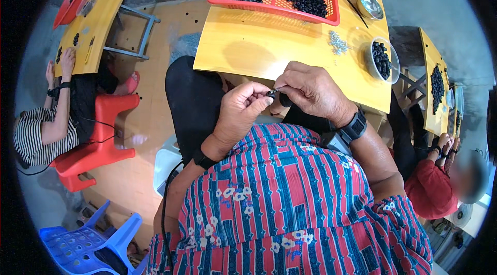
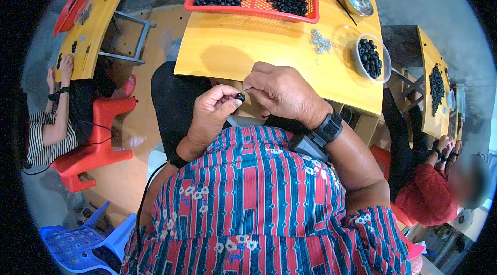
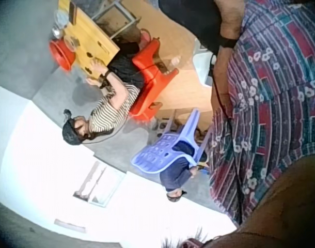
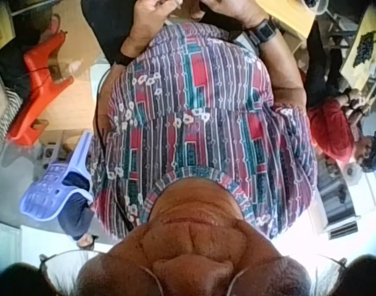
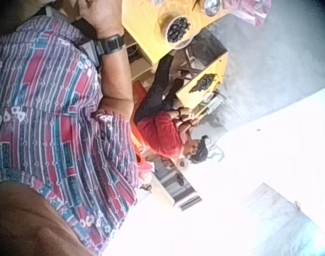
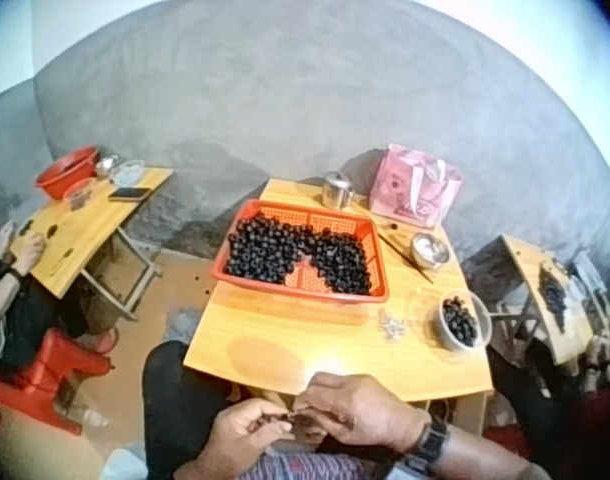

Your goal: Manually inspecting and sorting small black plastic or rubber components on a work table.

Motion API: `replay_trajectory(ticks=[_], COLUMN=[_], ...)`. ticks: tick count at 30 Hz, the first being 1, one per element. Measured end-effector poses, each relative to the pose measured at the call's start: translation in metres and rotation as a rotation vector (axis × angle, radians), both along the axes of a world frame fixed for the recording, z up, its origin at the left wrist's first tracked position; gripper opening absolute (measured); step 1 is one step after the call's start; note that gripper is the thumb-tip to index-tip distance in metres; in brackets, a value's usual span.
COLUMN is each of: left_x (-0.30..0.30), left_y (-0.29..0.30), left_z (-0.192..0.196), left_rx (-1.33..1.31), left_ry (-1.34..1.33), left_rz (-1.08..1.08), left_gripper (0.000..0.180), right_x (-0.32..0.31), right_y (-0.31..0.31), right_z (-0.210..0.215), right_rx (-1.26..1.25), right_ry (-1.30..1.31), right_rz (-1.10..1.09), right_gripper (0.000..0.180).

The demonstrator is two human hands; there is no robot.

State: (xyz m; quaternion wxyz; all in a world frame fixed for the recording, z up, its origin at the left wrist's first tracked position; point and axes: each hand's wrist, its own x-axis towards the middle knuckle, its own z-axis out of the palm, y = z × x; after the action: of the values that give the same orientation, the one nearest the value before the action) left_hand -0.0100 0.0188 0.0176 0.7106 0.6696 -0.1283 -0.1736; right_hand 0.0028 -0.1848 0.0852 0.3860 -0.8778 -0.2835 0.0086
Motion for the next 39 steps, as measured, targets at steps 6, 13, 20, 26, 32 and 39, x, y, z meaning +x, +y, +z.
replay_trajectory(ticks=[6,13,20,26,32,39], left_x=[0.002,0.001,-0.001,-0.001,0.001,-0.002], left_y=[0.001,-0.002,-0.004,-0.002,-0.001,-0.002], left_z=[0.009,0.016,0.018,0.017,0.018,0.015], left_rx=[0.143,0.195,0.278,0.302,0.346,0.335], left_ry=[-0.156,-0.237,-0.320,-0.342,-0.429,-0.318], left_rz=[0.004,0.022,0.012,0.012,0.012,0.043], left_gripper=[0.009,0.013,0.016,0.016,0.017,0.016], right_x=[-0.001,0.001,0.001,0.001,0.001,-0.002], right_y=[0.001,0.006,0.006,0.009,0.014,0.016], right_z=[0.011,0.016,0.003,-0.001,-0.003,-0.017], right_rx=[-0.131,-0.271,-0.110,0.004,0.021,0.110], right_ry=[-0.004,0.000,0.115,0.272,0.270,0.434], right_rz=[0.047,0.087,0.047,-0.028,-0.041,-0.061], right_gripper=[0.016,0.021,0.011,0.008,0.007,0.007])
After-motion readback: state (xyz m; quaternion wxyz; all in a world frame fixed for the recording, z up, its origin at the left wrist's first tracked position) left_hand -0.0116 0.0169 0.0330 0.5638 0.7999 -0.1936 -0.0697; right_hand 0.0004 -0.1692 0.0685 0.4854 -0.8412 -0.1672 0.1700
